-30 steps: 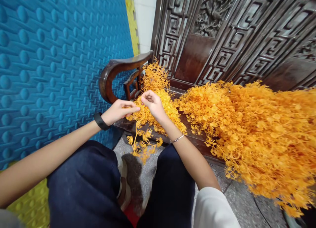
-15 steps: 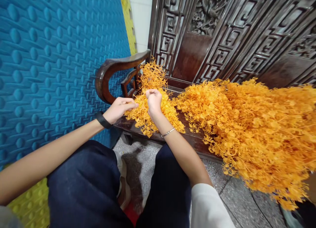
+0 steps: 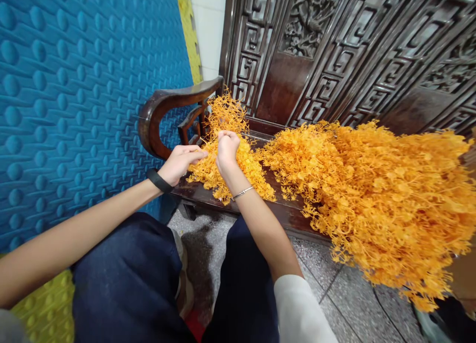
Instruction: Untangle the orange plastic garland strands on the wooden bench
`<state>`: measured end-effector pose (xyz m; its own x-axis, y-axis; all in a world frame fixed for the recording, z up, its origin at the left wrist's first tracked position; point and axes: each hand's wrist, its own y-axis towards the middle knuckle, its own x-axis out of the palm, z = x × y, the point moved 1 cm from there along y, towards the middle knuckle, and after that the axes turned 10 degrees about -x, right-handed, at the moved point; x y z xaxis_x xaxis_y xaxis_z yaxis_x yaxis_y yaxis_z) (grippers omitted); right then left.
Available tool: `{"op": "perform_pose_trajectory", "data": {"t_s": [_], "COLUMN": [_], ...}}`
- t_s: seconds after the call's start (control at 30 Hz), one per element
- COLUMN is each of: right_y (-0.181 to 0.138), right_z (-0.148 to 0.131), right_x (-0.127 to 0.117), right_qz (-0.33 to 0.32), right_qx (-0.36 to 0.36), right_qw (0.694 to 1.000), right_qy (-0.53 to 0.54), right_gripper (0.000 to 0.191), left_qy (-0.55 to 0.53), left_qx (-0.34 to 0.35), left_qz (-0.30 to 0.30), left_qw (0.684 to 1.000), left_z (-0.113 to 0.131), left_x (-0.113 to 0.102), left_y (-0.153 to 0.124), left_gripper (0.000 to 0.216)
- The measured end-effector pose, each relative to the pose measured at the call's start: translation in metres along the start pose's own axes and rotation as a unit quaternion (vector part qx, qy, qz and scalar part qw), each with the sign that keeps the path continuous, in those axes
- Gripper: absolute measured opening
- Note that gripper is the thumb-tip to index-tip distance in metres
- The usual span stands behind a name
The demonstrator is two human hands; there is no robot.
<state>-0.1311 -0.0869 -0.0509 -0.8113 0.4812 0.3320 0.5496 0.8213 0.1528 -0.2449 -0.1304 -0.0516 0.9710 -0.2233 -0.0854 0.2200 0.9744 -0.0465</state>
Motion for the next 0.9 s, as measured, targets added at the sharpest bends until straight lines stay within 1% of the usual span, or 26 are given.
{"op": "perform_pose_trajectory", "data": {"t_s": [0.07,0.13,0.2,0.23,0.3,0.33,0.4,0.43,0.47,0.53,0.6,0.63,0.7,0.77,0.83,0.87,0.9], "right_y": [-0.001,0.001,0.011,0.019,0.041,0.053,0.074,0.08,0.084,0.084,0.077,0.073,0.064,0.058,0.054,0.052,0.052], "right_z": [0.004,0.007,0.005,0.002,-0.007,-0.012,-0.017,-0.016,-0.012,0.001,0.017,0.024,0.033,0.037,0.038,0.038,0.038], "right_x": [0.005,0.011,0.012,0.009,-0.008,-0.02,-0.046,-0.056,-0.064,-0.069,-0.061,-0.056,-0.043,-0.034,-0.029,-0.028,-0.028], "right_qz": [0.006,-0.003,-0.017,-0.012,0.027,0.064,0.085,0.073,0.033,-0.084,-0.194,-0.229,-0.273,-0.308,-0.34,-0.354,-0.366], "right_qx": [-0.001,-0.015,-0.036,-0.042,-0.05,-0.043,-0.068,-0.08,-0.085,-0.118,-0.169,-0.2,-0.257,-0.31,-0.342,-0.349,-0.352], "right_qw": [1.0,1.0,0.999,0.999,0.998,0.997,0.994,0.994,0.995,0.982,0.947,0.924,0.865,0.79,0.72,0.693,0.674], "right_qy": [0.004,0.014,0.026,0.027,0.02,0.012,0.011,-0.017,-0.049,-0.119,-0.19,-0.231,-0.332,-0.43,-0.5,-0.522,-0.537], "right_gripper": [0.022,0.021,0.02,0.019,0.019,0.019,0.018,0.015,0.01,0.003,0.005,0.005,0.004,0.011,0.017,0.018,0.019], "left_qy": [-0.008,-0.024,-0.042,-0.043,-0.021,0.005,0.036,0.048,0.057,0.071,0.073,0.071,0.064,0.063,0.065,0.064,0.062], "left_qx": [-0.008,-0.023,-0.038,-0.039,-0.027,-0.022,-0.022,-0.02,-0.023,-0.041,-0.072,-0.085,-0.099,-0.106,-0.117,-0.121,-0.124], "left_qz": [0.009,0.017,0.025,0.024,0.007,-0.021,-0.077,-0.099,-0.119,-0.16,-0.196,-0.207,-0.211,-0.205,-0.194,-0.188,-0.181], "left_qw": [1.0,0.999,0.998,0.998,0.999,1.0,0.996,0.994,0.991,0.984,0.975,0.972,0.97,0.971,0.972,0.973,0.974], "left_z": [0.002,0.005,0.009,0.012,0.017,0.019,0.022,0.022,0.022,0.02,0.014,0.012,0.007,0.003,0.002,0.001,0.0], "left_x": [0.0,0.001,0.001,0.001,0.0,0.0,-0.002,-0.002,-0.003,-0.005,-0.007,-0.008,-0.009,-0.011,-0.013,-0.014,-0.015], "left_y": [0.0,-0.002,-0.009,-0.015,-0.032,-0.042,-0.06,-0.065,-0.069,-0.067,-0.06,-0.056,-0.05,-0.047,-0.046,-0.046,-0.045], "left_gripper": [0.027,0.027,0.027,0.028,0.032,0.033,0.036,0.035,0.034,0.034,0.035,0.034,0.028,0.023,0.02,0.02,0.019]}}
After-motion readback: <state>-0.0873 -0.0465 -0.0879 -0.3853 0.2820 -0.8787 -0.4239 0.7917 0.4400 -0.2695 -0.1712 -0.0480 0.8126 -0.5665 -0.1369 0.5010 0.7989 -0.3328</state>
